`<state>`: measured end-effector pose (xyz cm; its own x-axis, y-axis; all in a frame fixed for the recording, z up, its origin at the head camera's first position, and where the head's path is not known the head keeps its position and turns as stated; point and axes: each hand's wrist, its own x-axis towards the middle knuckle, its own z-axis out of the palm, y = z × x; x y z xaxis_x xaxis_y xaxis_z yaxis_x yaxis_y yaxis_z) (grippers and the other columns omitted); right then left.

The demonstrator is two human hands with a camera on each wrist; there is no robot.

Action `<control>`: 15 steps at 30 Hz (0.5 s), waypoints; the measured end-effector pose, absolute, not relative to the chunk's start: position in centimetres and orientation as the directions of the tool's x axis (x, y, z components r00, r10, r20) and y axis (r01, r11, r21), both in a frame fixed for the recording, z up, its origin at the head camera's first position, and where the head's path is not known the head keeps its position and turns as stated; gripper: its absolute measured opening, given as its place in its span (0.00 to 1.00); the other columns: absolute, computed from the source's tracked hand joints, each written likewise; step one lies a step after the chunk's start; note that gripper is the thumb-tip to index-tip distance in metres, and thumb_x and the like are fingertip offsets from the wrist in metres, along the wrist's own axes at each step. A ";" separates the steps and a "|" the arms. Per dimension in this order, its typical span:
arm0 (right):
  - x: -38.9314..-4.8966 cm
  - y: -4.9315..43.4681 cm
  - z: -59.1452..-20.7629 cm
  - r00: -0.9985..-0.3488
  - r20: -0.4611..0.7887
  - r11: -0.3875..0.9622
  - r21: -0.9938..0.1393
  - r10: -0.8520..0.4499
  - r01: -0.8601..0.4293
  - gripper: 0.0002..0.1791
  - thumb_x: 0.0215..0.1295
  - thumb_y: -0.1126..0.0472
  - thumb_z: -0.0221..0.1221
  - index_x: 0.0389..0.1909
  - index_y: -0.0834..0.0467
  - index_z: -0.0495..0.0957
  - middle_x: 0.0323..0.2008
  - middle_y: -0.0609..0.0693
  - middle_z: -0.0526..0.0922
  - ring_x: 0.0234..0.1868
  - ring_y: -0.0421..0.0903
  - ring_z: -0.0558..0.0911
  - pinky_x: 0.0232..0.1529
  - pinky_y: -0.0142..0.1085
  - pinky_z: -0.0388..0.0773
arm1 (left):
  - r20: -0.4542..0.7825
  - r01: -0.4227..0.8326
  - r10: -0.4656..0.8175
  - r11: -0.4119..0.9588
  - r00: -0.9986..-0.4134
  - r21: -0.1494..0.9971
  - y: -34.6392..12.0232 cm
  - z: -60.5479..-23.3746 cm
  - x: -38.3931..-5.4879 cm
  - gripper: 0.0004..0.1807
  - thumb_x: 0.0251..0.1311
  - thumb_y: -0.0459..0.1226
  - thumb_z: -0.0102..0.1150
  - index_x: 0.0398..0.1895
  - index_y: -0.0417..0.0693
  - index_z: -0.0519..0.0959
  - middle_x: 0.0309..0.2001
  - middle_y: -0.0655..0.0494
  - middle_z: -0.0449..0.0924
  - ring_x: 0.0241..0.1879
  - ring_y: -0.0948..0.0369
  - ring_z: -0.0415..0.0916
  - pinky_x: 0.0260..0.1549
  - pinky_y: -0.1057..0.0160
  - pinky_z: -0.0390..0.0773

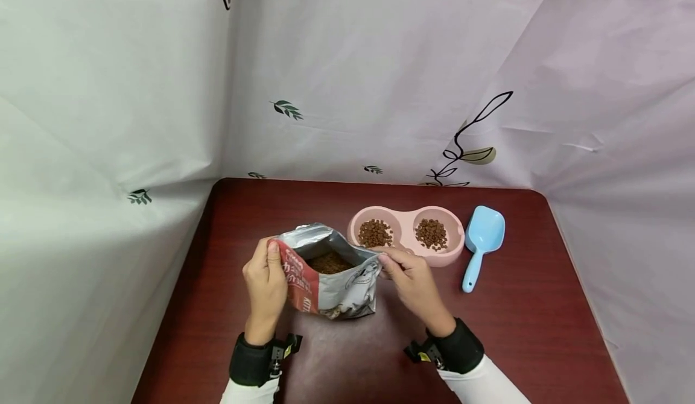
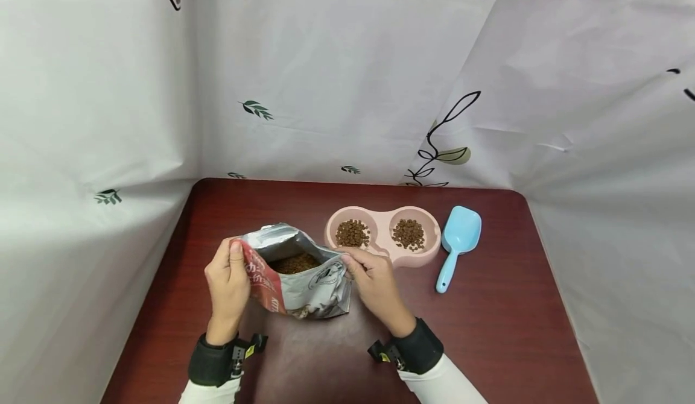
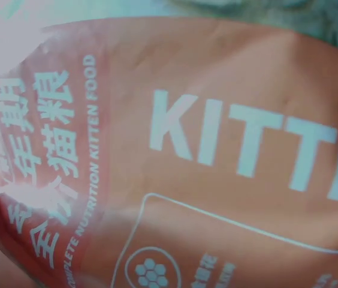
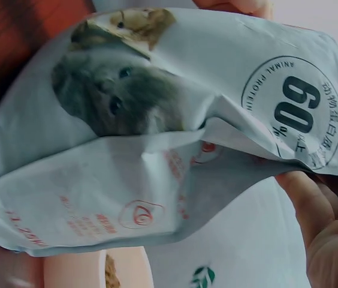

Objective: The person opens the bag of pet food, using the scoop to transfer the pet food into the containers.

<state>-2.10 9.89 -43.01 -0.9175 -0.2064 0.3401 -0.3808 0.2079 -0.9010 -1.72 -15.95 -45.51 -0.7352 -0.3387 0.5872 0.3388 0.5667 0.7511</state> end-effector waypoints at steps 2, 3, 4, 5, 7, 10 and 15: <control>-2.3 10.9 -43.7 -0.935 0.304 0.220 -0.914 -0.185 -0.341 0.11 0.68 0.72 0.55 0.46 0.66 0.83 0.33 0.60 0.86 0.29 0.37 0.81 0.29 0.31 0.83 | 0.554 0.342 -0.316 0.529 -0.771 0.777 -15.6 -45.4 -2.1 0.10 0.70 0.28 0.48 0.32 0.38 0.79 0.16 0.51 0.69 0.16 0.62 0.64 0.15 0.65 0.65; -2.4 11.3 -43.9 -0.943 0.285 0.216 -0.923 -0.172 -0.318 0.12 0.69 0.71 0.54 0.47 0.65 0.83 0.36 0.60 0.86 0.30 0.36 0.81 0.30 0.29 0.83 | 0.536 0.342 -0.306 0.508 -0.787 0.791 -15.4 -45.3 -2.3 0.11 0.71 0.29 0.48 0.33 0.39 0.79 0.16 0.51 0.70 0.16 0.62 0.64 0.15 0.65 0.65; -2.4 11.8 -44.1 -0.949 0.269 0.213 -0.930 -0.162 -0.300 0.12 0.69 0.70 0.54 0.47 0.65 0.83 0.38 0.60 0.86 0.31 0.37 0.82 0.32 0.29 0.83 | 0.519 0.343 -0.295 0.485 -0.802 0.805 -15.1 -45.3 -2.4 0.11 0.71 0.30 0.47 0.34 0.40 0.80 0.17 0.51 0.71 0.16 0.62 0.65 0.15 0.65 0.65; -2.4 12.3 -44.1 -0.955 0.256 0.208 -0.936 -0.153 -0.284 0.12 0.70 0.69 0.54 0.48 0.66 0.83 0.39 0.62 0.86 0.32 0.37 0.83 0.33 0.30 0.84 | 0.497 0.342 -0.284 0.453 -0.820 0.823 -14.8 -45.2 -2.6 0.11 0.72 0.31 0.47 0.35 0.40 0.80 0.18 0.50 0.72 0.16 0.62 0.66 0.14 0.66 0.66; -2.5 13.1 -44.2 -0.959 0.245 0.189 -0.944 -0.140 -0.269 0.13 0.71 0.69 0.53 0.49 0.67 0.82 0.41 0.64 0.86 0.34 0.39 0.85 0.34 0.31 0.84 | 0.458 0.337 -0.266 0.397 -0.848 0.854 -14.3 -45.0 -3.0 0.12 0.73 0.33 0.46 0.38 0.41 0.81 0.20 0.49 0.74 0.17 0.61 0.68 0.15 0.66 0.67; -2.7 14.1 -44.3 -0.963 0.239 0.187 -0.947 -0.124 -0.260 0.14 0.72 0.67 0.52 0.50 0.69 0.81 0.41 0.68 0.85 0.35 0.40 0.87 0.35 0.32 0.84 | 0.411 0.323 -0.254 0.326 -0.876 0.889 -13.5 -44.5 -3.4 0.12 0.73 0.33 0.45 0.43 0.40 0.81 0.26 0.46 0.77 0.21 0.58 0.70 0.17 0.67 0.69; -3.2 15.3 -44.7 -0.971 0.231 0.278 -0.930 -0.065 -0.240 0.14 0.72 0.64 0.53 0.50 0.64 0.82 0.39 0.65 0.86 0.33 0.38 0.86 0.32 0.26 0.82 | 0.428 0.352 -0.246 0.301 -0.869 0.887 -12.5 -42.6 -3.7 0.12 0.72 0.27 0.44 0.41 0.31 0.80 0.36 0.39 0.75 0.31 0.53 0.70 0.24 0.65 0.70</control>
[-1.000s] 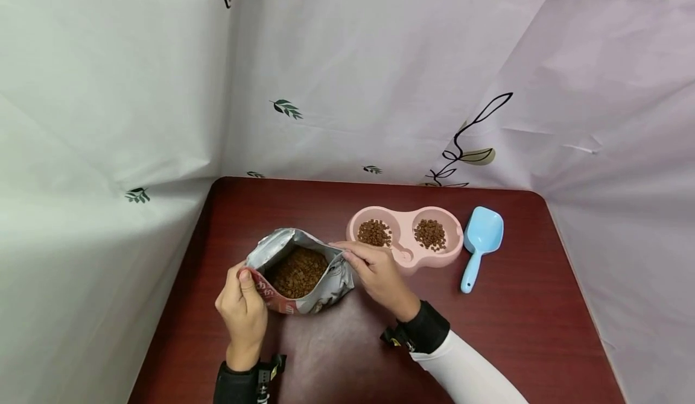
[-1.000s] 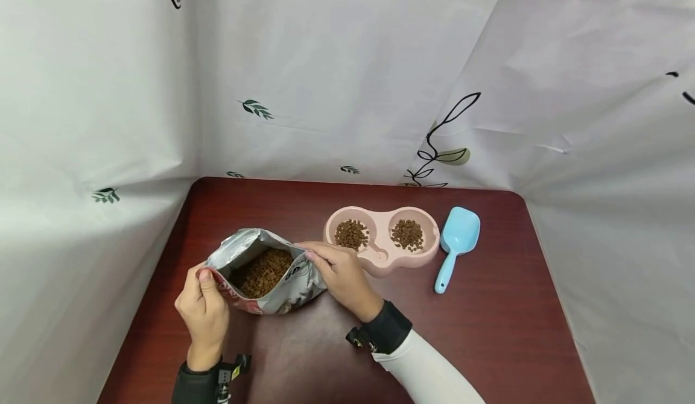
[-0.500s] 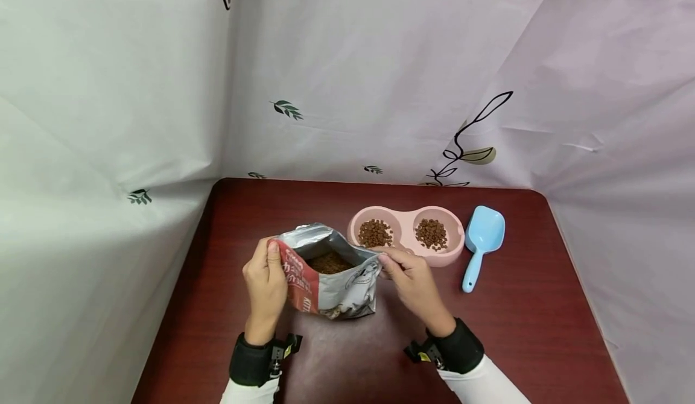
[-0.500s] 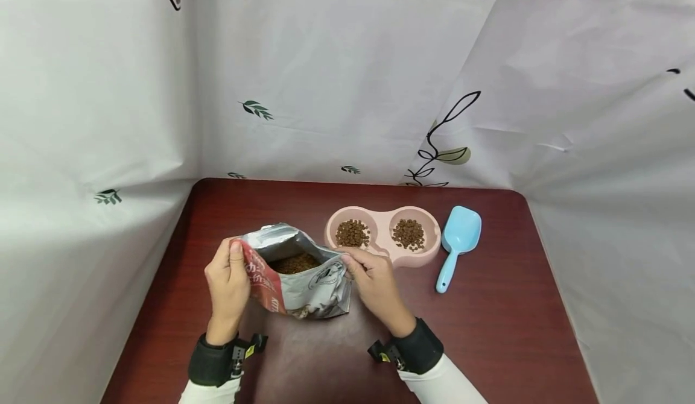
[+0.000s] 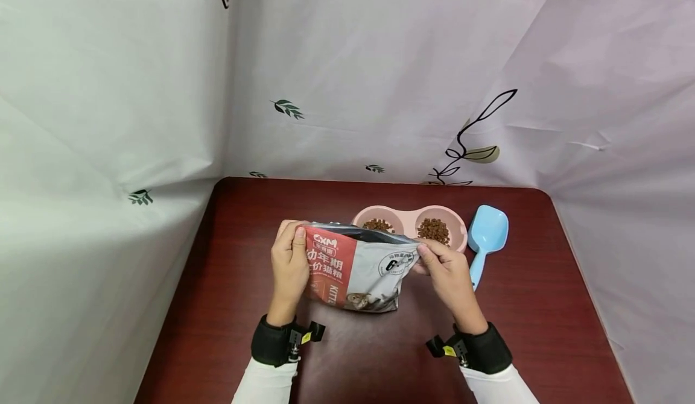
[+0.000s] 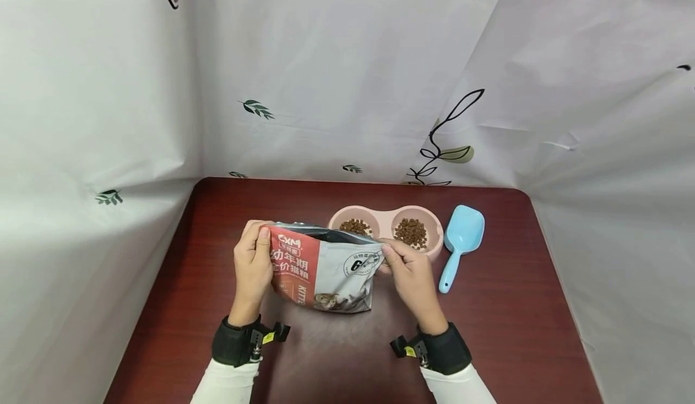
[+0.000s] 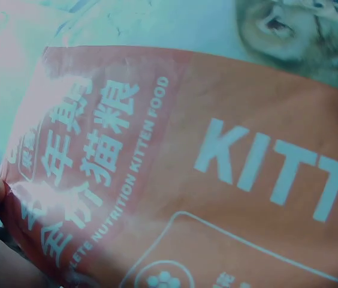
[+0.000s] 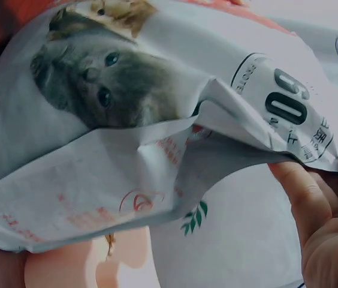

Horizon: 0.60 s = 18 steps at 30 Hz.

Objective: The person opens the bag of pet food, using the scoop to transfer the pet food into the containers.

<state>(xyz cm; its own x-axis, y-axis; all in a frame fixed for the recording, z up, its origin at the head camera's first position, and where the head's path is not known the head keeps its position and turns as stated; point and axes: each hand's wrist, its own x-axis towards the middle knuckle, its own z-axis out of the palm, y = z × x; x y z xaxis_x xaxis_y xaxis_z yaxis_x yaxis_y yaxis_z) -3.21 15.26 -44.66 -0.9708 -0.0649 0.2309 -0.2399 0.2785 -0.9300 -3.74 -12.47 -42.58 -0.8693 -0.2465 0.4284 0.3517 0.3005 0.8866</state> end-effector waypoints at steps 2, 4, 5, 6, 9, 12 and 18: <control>-3.4 15.5 -44.8 -0.973 0.225 0.292 -0.929 -0.045 -0.228 0.14 0.72 0.62 0.53 0.50 0.63 0.82 0.39 0.64 0.86 0.33 0.37 0.86 0.32 0.25 0.82 | 0.447 0.367 -0.241 0.311 -0.862 0.876 -12.2 -42.0 -3.8 0.12 0.70 0.25 0.44 0.39 0.28 0.80 0.37 0.37 0.74 0.32 0.52 0.70 0.25 0.63 0.70; -3.7 15.6 -44.9 -0.975 0.220 0.276 -0.935 -0.036 -0.221 0.14 0.72 0.62 0.53 0.50 0.64 0.82 0.40 0.64 0.86 0.34 0.37 0.86 0.33 0.26 0.82 | 0.436 0.360 -0.242 0.302 -0.867 0.883 -12.1 -41.8 -3.9 0.12 0.70 0.25 0.44 0.39 0.28 0.80 0.37 0.37 0.75 0.32 0.51 0.70 0.25 0.64 0.70; -3.8 15.6 -44.9 -0.974 0.222 0.264 -0.938 -0.036 -0.224 0.14 0.72 0.62 0.53 0.50 0.65 0.82 0.41 0.65 0.86 0.34 0.37 0.86 0.33 0.27 0.83 | 0.429 0.356 -0.242 0.294 -0.870 0.887 -12.1 -41.7 -4.0 0.12 0.70 0.25 0.45 0.39 0.28 0.80 0.37 0.37 0.75 0.31 0.51 0.70 0.25 0.64 0.70; -3.9 15.5 -45.0 -0.975 0.222 0.252 -0.942 -0.028 -0.221 0.14 0.72 0.62 0.53 0.50 0.65 0.82 0.42 0.66 0.85 0.35 0.37 0.86 0.34 0.27 0.83 | 0.422 0.351 -0.240 0.288 -0.874 0.891 -12.2 -41.7 -4.0 0.12 0.70 0.25 0.45 0.39 0.28 0.80 0.37 0.37 0.75 0.31 0.51 0.70 0.25 0.65 0.70; -4.1 15.5 -45.2 -0.973 0.230 0.227 -0.947 -0.016 -0.227 0.15 0.72 0.63 0.53 0.50 0.67 0.82 0.42 0.67 0.84 0.35 0.36 0.86 0.35 0.27 0.82 | 0.403 0.345 -0.225 0.256 -0.887 0.903 -12.2 -41.7 -4.3 0.12 0.71 0.25 0.44 0.40 0.27 0.80 0.38 0.36 0.76 0.31 0.52 0.71 0.26 0.65 0.71; -4.4 15.5 -45.5 -0.972 0.235 0.208 -0.950 -0.011 -0.232 0.16 0.73 0.64 0.52 0.52 0.68 0.80 0.42 0.69 0.84 0.35 0.36 0.86 0.35 0.27 0.82 | 0.364 0.323 -0.207 0.204 -0.908 0.924 -12.5 -42.6 -4.8 0.13 0.72 0.28 0.45 0.43 0.30 0.80 0.37 0.35 0.78 0.28 0.52 0.73 0.23 0.63 0.74; -4.5 15.4 -45.7 -0.974 0.225 0.179 -0.957 -0.029 -0.226 0.17 0.74 0.62 0.51 0.54 0.68 0.79 0.42 0.69 0.84 0.36 0.37 0.87 0.36 0.33 0.83 | 0.306 0.279 -0.169 0.164 -0.937 0.946 -13.4 -43.9 -5.3 0.12 0.71 0.37 0.51 0.48 0.40 0.81 0.33 0.40 0.81 0.24 0.53 0.77 0.19 0.64 0.78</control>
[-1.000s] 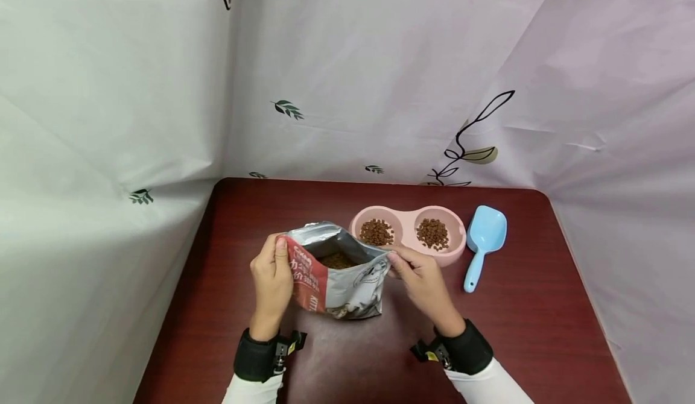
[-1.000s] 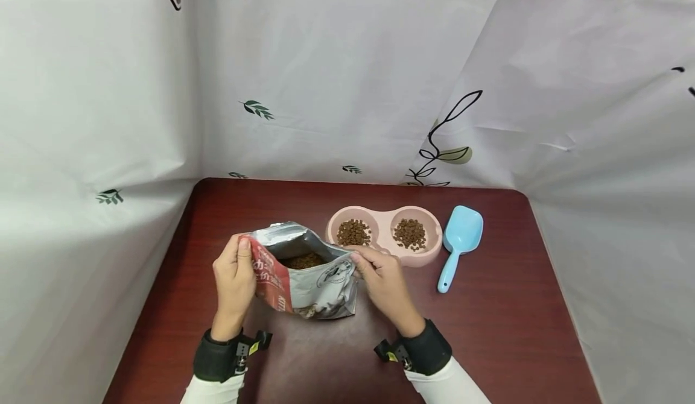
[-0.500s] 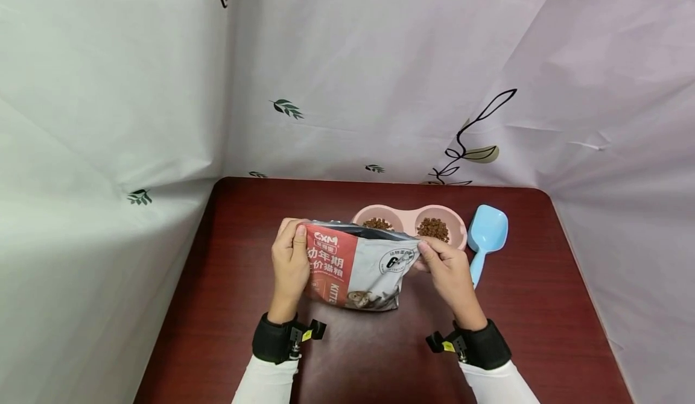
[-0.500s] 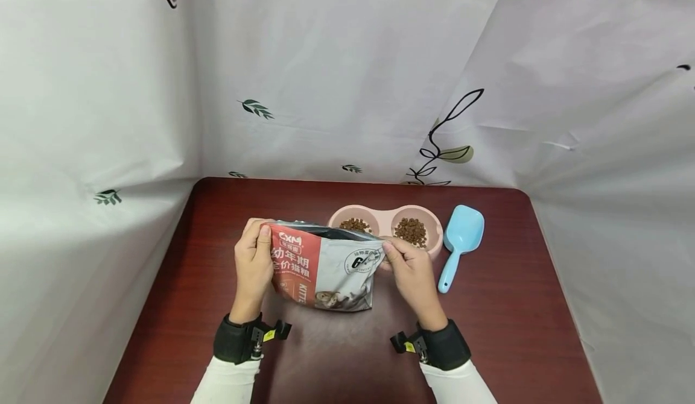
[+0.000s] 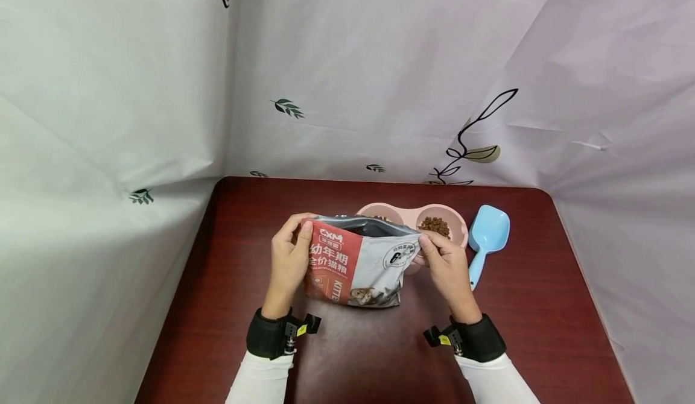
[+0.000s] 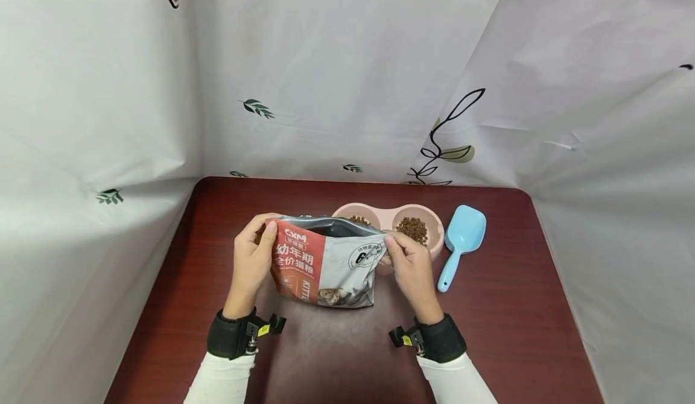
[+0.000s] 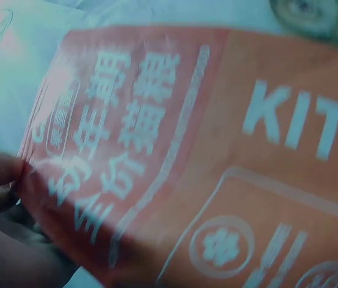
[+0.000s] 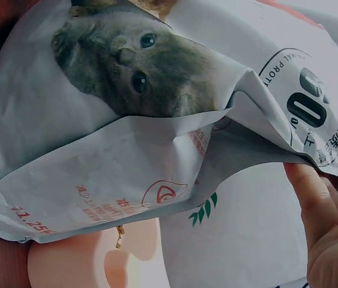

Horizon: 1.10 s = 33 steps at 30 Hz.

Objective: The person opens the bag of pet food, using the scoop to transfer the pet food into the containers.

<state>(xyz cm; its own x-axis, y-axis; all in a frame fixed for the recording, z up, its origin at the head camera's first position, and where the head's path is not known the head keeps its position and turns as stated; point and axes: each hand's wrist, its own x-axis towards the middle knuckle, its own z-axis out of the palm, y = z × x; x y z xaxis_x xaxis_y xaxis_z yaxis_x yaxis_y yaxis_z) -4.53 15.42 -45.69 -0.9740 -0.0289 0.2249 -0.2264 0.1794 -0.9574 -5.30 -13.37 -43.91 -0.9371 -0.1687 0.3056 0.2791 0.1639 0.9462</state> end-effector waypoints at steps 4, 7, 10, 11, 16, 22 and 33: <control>-4.7 15.4 -45.7 -0.977 0.213 0.173 -0.962 -0.014 -0.212 0.17 0.74 0.62 0.51 0.53 0.68 0.80 0.41 0.67 0.83 0.36 0.37 0.86 0.36 0.35 0.83 | 0.307 0.281 -0.152 0.172 -0.939 0.944 -13.7 -43.6 -5.4 0.10 0.67 0.38 0.57 0.44 0.42 0.82 0.30 0.41 0.81 0.22 0.50 0.78 0.17 0.63 0.80; -4.8 15.4 -45.8 -0.979 0.203 0.159 -0.967 -0.001 -0.201 0.17 0.74 0.62 0.50 0.53 0.69 0.79 0.41 0.68 0.83 0.36 0.37 0.86 0.36 0.35 0.83 | 0.306 0.276 -0.160 0.185 -0.938 0.943 -13.7 -43.4 -5.6 0.10 0.66 0.38 0.59 0.40 0.40 0.83 0.27 0.40 0.82 0.20 0.51 0.78 0.15 0.62 0.80; -4.9 15.5 -46.0 -0.981 0.194 0.158 -0.969 -0.004 -0.192 0.17 0.74 0.62 0.50 0.53 0.68 0.79 0.42 0.67 0.83 0.37 0.37 0.86 0.37 0.34 0.83 | 0.323 0.295 -0.157 0.176 -0.933 0.939 -13.8 -43.6 -5.7 0.10 0.65 0.38 0.59 0.38 0.38 0.82 0.25 0.39 0.82 0.18 0.52 0.78 0.14 0.65 0.79; -4.9 15.6 -46.1 -0.981 0.194 0.159 -0.968 -0.009 -0.193 0.17 0.74 0.62 0.50 0.54 0.68 0.79 0.42 0.66 0.83 0.37 0.38 0.86 0.37 0.34 0.83 | 0.325 0.299 -0.153 0.169 -0.933 0.939 -13.9 -43.7 -5.8 0.10 0.65 0.38 0.59 0.38 0.37 0.82 0.25 0.38 0.82 0.18 0.52 0.78 0.14 0.65 0.79; -5.0 15.6 -46.2 -0.981 0.194 0.143 -0.970 -0.019 -0.195 0.17 0.74 0.62 0.50 0.54 0.69 0.79 0.43 0.63 0.83 0.37 0.38 0.86 0.37 0.33 0.83 | 0.296 0.276 -0.106 0.163 -0.949 0.947 -14.2 -43.5 -5.9 0.11 0.66 0.39 0.58 0.38 0.38 0.82 0.26 0.38 0.83 0.20 0.52 0.79 0.16 0.65 0.80; -5.1 15.6 -46.2 -0.981 0.191 0.134 -0.972 -0.026 -0.193 0.18 0.74 0.62 0.50 0.54 0.69 0.78 0.42 0.57 0.84 0.38 0.38 0.86 0.37 0.34 0.83 | 0.265 0.267 0.034 0.166 -0.964 0.949 -14.7 -42.9 -6.1 0.10 0.63 0.39 0.62 0.43 0.42 0.81 0.31 0.41 0.82 0.24 0.51 0.79 0.20 0.60 0.82; -5.2 15.5 -46.2 -0.984 0.178 0.131 -0.975 -0.015 -0.178 0.17 0.74 0.63 0.51 0.53 0.69 0.79 0.41 0.69 0.83 0.36 0.38 0.86 0.36 0.31 0.83 | 0.288 0.292 0.053 0.242 -0.956 0.925 -14.5 -42.3 -6.7 0.08 0.61 0.39 0.63 0.39 0.44 0.81 0.33 0.45 0.81 0.24 0.54 0.78 0.20 0.61 0.82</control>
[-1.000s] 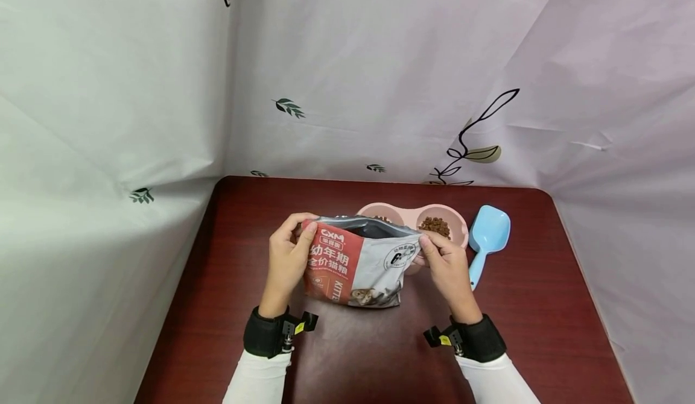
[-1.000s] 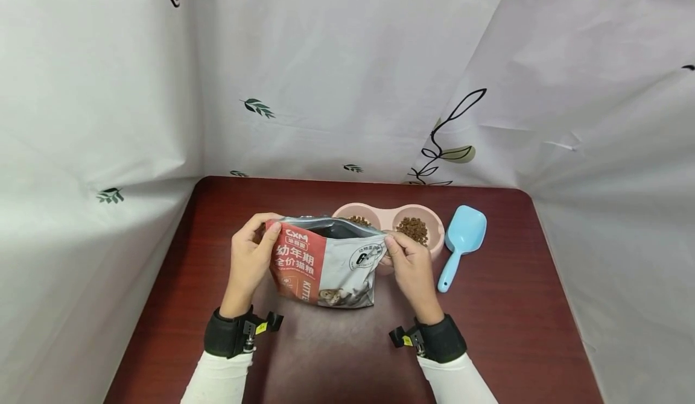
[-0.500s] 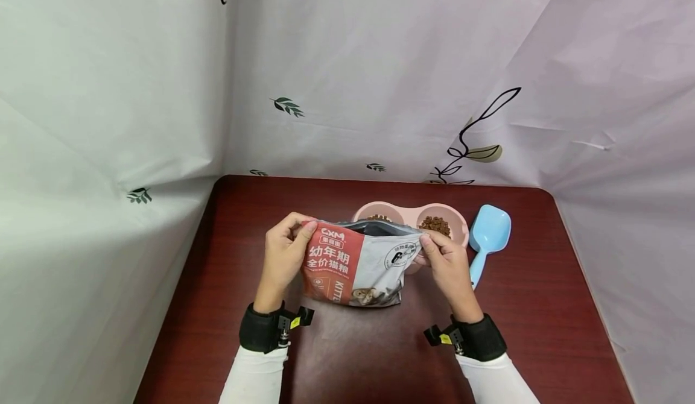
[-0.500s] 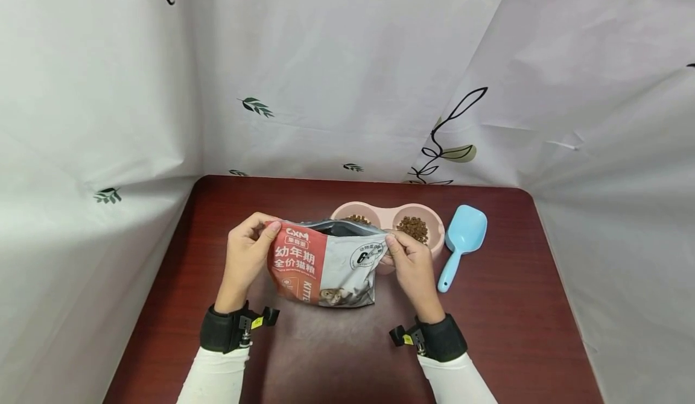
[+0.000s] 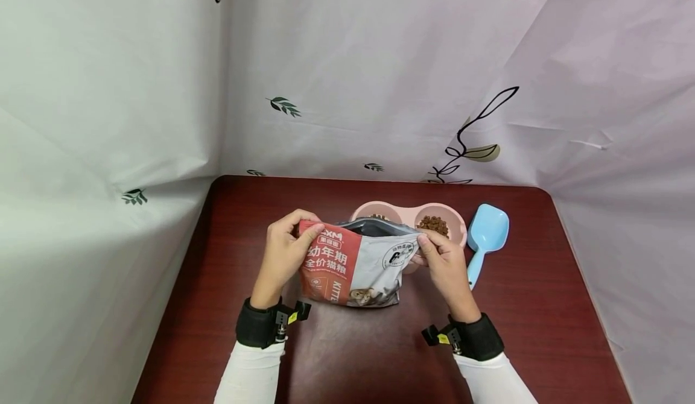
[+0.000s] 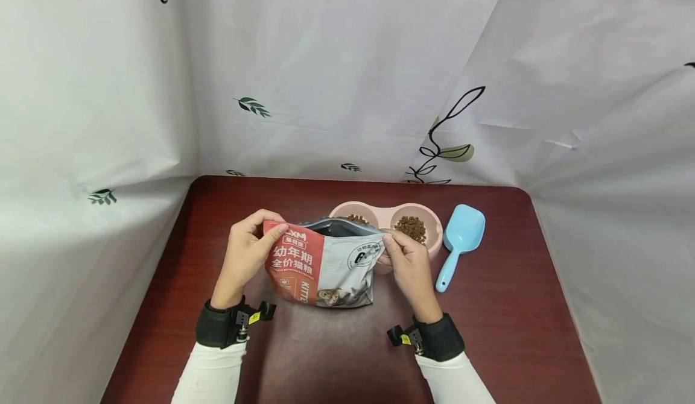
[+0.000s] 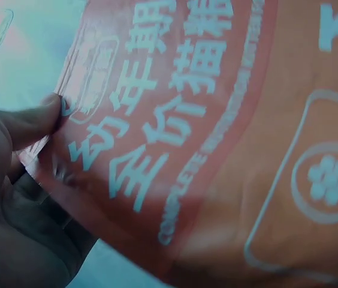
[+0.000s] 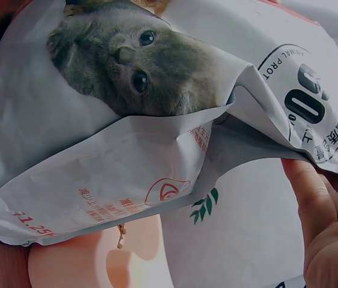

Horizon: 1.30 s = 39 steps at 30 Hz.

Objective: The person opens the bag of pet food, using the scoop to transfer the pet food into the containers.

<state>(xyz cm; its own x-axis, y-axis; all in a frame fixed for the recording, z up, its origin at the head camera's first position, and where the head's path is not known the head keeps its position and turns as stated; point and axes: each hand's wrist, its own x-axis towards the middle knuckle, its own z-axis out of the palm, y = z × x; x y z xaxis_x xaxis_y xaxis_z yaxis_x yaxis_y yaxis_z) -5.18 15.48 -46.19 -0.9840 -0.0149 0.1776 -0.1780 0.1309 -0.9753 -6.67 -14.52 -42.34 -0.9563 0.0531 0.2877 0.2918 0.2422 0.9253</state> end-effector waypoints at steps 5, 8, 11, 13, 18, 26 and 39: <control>-5.3 15.4 -46.2 -0.984 0.175 0.129 -0.976 -0.015 -0.175 0.17 0.73 0.63 0.51 0.52 0.69 0.79 0.38 0.60 0.84 0.35 0.38 0.86 0.35 0.31 0.83 | 0.369 0.396 0.145 0.378 -0.918 0.836 -14.6 -41.6 -7.2 0.07 0.57 0.39 0.67 0.38 0.49 0.84 0.36 0.54 0.82 0.31 0.60 0.77 0.26 0.61 0.80; -5.4 15.4 -46.3 -0.987 0.163 0.123 -0.979 -0.007 -0.162 0.16 0.73 0.62 0.51 0.52 0.69 0.80 0.38 0.59 0.85 0.35 0.38 0.86 0.35 0.32 0.84 | 0.404 0.463 0.227 0.472 -0.886 0.750 -14.4 -41.0 -7.6 0.05 0.57 0.39 0.68 0.34 0.50 0.85 0.34 0.59 0.81 0.34 0.64 0.76 0.30 0.59 0.79; -5.3 15.4 -46.3 -0.987 0.160 0.126 -0.979 -0.010 -0.160 0.17 0.74 0.62 0.51 0.53 0.68 0.80 0.39 0.63 0.84 0.35 0.39 0.86 0.35 0.33 0.84 | 0.406 0.490 0.274 0.502 -0.872 0.713 -14.3 -40.7 -7.8 0.03 0.58 0.38 0.67 0.31 0.50 0.84 0.32 0.60 0.80 0.33 0.65 0.75 0.31 0.58 0.80; -5.3 15.4 -46.3 -0.987 0.159 0.123 -0.979 -0.013 -0.159 0.17 0.74 0.62 0.51 0.53 0.68 0.79 0.39 0.66 0.84 0.35 0.39 0.86 0.35 0.34 0.84 | 0.408 0.495 0.282 0.495 -0.869 0.714 -14.3 -40.6 -7.9 0.02 0.58 0.37 0.66 0.30 0.49 0.84 0.31 0.59 0.80 0.33 0.65 0.75 0.30 0.57 0.80; -5.4 15.4 -46.2 -0.987 0.159 0.114 -0.981 -0.014 -0.160 0.16 0.74 0.63 0.51 0.52 0.69 0.79 0.39 0.67 0.83 0.36 0.38 0.86 0.36 0.33 0.84 | 0.426 0.504 0.269 0.464 -0.864 0.728 -14.1 -40.6 -7.9 0.04 0.58 0.38 0.66 0.28 0.49 0.84 0.30 0.59 0.81 0.32 0.65 0.76 0.29 0.57 0.79; -5.3 15.5 -46.2 -0.982 0.184 0.129 -0.974 -0.034 -0.187 0.16 0.74 0.64 0.50 0.53 0.70 0.78 0.39 0.65 0.83 0.37 0.38 0.86 0.36 0.32 0.83 | 0.401 0.519 0.337 0.646 -0.852 0.559 -13.4 -39.5 -7.5 0.08 0.55 0.38 0.69 0.39 0.50 0.85 0.34 0.60 0.81 0.35 0.64 0.76 0.34 0.57 0.80; -5.1 15.7 -46.4 -0.984 0.175 0.112 -0.978 -0.033 -0.177 0.17 0.74 0.63 0.50 0.54 0.69 0.78 0.40 0.67 0.83 0.37 0.39 0.86 0.37 0.36 0.84 | 0.448 0.598 0.431 0.719 -0.783 0.354 -11.9 -38.6 -7.3 0.04 0.59 0.38 0.65 0.29 0.49 0.81 0.27 0.61 0.77 0.31 0.61 0.71 0.28 0.58 0.71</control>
<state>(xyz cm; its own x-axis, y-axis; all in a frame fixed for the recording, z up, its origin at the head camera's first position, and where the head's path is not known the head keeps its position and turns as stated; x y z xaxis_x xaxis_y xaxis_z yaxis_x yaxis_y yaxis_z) -5.07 15.71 -46.42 -0.9841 -0.0329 0.1747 -0.1773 0.1119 -0.9778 -7.33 -11.93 -38.60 -0.7834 0.4309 0.4479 0.5979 0.7193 0.3537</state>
